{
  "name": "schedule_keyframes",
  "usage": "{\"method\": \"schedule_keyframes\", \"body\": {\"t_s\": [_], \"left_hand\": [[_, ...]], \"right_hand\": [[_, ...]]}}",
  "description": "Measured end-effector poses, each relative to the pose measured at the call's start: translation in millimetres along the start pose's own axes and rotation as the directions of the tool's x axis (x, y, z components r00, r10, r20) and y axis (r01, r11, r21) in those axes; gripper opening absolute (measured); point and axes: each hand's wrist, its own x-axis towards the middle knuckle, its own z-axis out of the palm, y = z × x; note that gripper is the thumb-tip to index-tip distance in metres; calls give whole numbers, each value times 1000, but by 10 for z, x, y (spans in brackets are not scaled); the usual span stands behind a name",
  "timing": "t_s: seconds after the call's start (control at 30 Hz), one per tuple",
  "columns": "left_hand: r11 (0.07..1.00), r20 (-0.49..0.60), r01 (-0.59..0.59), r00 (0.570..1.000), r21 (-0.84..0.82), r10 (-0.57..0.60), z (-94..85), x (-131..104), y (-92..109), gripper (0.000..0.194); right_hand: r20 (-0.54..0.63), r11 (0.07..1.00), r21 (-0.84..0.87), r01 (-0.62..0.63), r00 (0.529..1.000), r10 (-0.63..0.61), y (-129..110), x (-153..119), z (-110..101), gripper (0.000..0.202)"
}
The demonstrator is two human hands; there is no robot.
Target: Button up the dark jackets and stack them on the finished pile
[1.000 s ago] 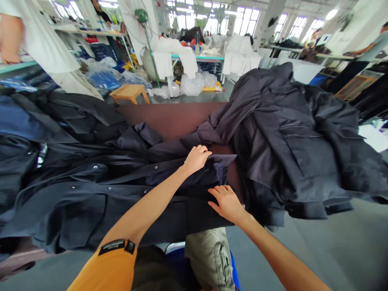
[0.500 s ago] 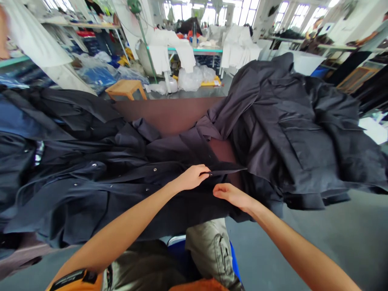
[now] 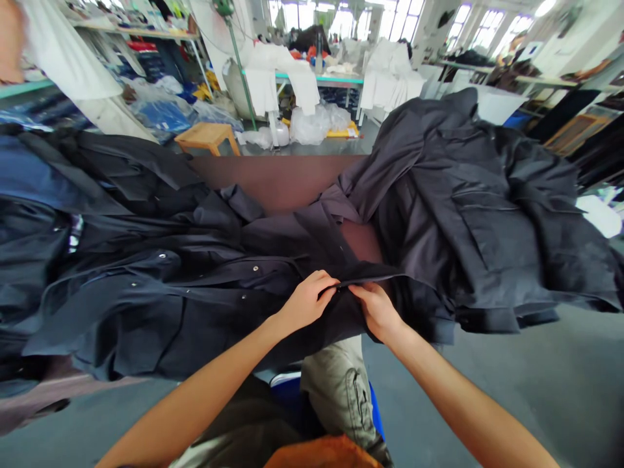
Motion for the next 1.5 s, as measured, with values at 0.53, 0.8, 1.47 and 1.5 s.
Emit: {"method": "schedule_keyframes", "body": {"t_s": [0.53, 0.8, 1.47, 1.5], "left_hand": [[981, 24, -91, 996, 169, 88, 46, -108, 1, 19], [989, 30, -104, 994, 102, 102, 74, -100, -50, 17], [989, 30, -145, 989, 17, 145, 185, -77, -137, 12], [990, 29, -142, 990, 12, 141, 197, -79, -142, 12]], "right_hand": [[-180, 986, -45, 159, 970, -164, 407, -45, -73, 28], [-24, 727, -619, 298, 918, -396, 375, -49, -185, 23], [692, -241, -715, 657, 612, -383, 37, -51, -203, 32], [688, -224, -720, 657, 631, -358, 39, -15, -221, 28]]}}
